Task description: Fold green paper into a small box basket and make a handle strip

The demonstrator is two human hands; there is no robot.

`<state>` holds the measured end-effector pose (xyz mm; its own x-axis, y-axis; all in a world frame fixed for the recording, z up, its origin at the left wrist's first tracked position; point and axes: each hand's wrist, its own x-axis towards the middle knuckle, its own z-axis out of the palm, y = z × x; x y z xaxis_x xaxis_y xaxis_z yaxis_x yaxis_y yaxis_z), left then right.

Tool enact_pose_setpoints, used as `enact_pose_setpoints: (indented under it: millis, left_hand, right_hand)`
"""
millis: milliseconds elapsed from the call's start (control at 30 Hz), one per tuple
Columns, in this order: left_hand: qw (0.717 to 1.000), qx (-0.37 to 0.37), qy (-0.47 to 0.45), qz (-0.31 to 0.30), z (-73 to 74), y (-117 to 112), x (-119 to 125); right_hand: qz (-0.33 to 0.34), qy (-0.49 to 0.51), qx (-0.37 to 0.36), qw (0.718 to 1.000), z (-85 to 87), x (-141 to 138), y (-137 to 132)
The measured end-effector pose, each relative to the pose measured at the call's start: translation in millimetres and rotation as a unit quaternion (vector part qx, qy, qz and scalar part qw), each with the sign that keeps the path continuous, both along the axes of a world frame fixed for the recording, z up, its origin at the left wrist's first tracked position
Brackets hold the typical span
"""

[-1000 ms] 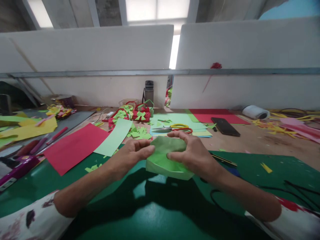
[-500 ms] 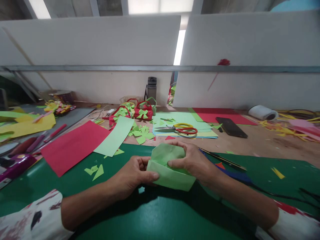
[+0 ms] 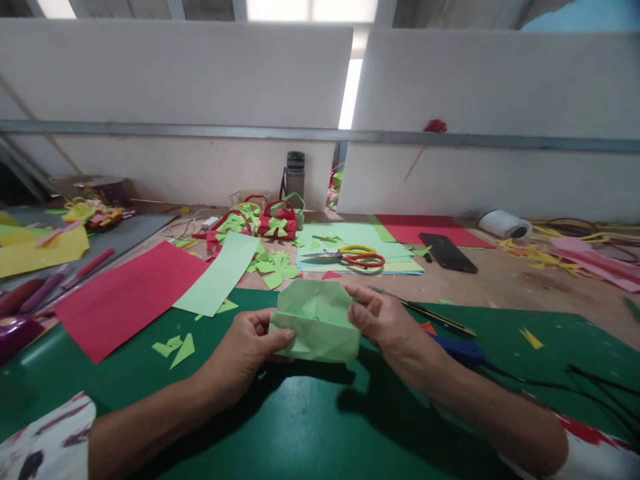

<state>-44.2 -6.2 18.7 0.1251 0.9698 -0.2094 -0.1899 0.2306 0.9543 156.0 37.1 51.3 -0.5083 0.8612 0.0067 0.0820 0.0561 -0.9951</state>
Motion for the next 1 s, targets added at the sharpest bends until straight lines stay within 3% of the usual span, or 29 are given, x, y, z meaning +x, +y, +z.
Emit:
enact_pose_setpoints:
  millis: [100, 200, 333, 533, 1000]
  left_hand:
    - [1.000, 0.004, -0.023, -0.004, -2.4, 1.3, -1.1]
    - [0.999, -0.003, -0.048, -0.018, -4.8, 2.1, -2.1]
    - [0.997, -0.014, -0.069, -0.031, -5.1, 1.6, -3.2]
    - [0.999, -0.043, -0.027, -0.006, -3.7, -1.3, -3.4]
    - [0.998, -0.058, -0.019, -0.016, -1.3, -0.3, -2.6]
  right_hand:
    - [0.015, 0.050, -0.080, 0.995, -5.2, -0.7, -7.9]
    - [-0.021, 0.012, -0.111, 0.994, -11.8, -3.1, -10.5]
    - [-0.023, -0.006, -0.119, 0.993, -14.3, -5.3, -8.9]
    - [0.040, 0.017, -0.117, 0.992, -14.2, -9.4, -11.3]
    - [0.026, 0.010, -0.118, 0.993, -24.7, -16.6, -2.5]
